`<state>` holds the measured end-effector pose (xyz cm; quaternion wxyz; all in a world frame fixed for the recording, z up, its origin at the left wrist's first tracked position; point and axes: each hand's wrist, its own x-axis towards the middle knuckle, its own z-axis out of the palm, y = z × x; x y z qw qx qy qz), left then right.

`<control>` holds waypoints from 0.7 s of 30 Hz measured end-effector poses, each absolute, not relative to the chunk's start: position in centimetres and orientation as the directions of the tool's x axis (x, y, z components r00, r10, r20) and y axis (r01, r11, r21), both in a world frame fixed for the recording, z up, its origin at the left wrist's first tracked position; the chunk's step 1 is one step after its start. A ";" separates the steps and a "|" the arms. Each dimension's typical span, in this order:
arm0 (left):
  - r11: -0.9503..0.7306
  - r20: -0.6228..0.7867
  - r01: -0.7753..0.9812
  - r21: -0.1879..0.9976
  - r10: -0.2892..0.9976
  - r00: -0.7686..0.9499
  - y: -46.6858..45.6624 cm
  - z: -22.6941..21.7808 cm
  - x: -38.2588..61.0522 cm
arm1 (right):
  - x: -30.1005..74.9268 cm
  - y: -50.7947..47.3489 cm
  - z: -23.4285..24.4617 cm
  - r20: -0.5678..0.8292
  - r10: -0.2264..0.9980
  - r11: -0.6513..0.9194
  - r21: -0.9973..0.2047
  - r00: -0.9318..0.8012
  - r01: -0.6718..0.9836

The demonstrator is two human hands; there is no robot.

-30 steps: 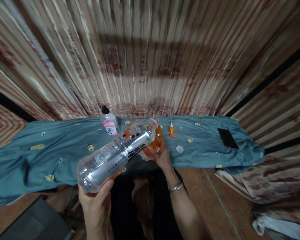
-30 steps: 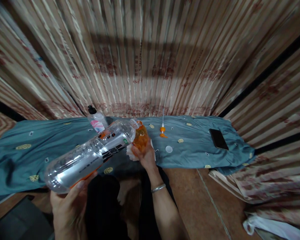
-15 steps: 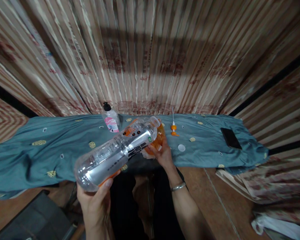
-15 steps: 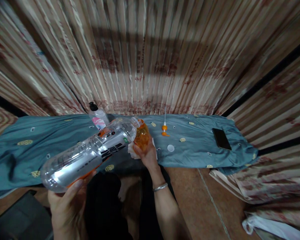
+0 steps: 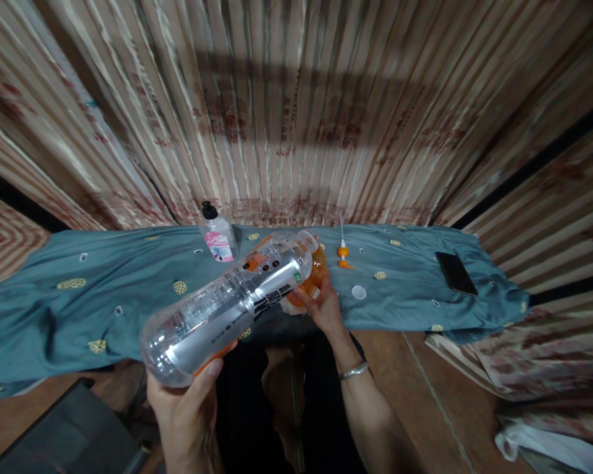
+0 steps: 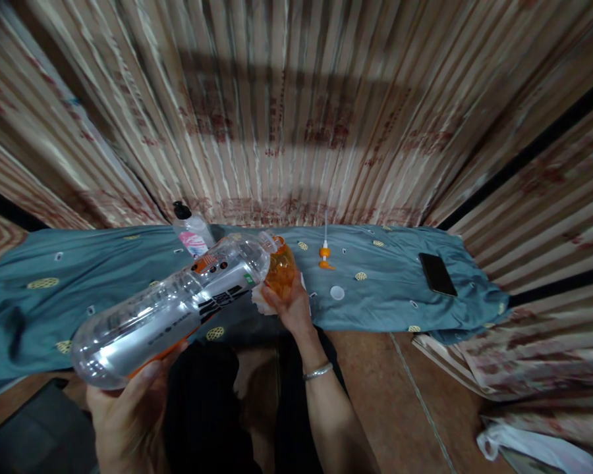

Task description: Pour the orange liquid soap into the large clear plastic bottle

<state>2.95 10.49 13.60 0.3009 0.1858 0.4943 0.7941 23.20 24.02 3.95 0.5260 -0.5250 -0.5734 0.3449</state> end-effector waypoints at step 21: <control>-0.313 -0.031 -0.305 0.900 0.651 -0.759 10.4 13.2 2.9 | 23.2 23.9 4.3 0.240 0.967 0.218 -0.953 0.086 0.211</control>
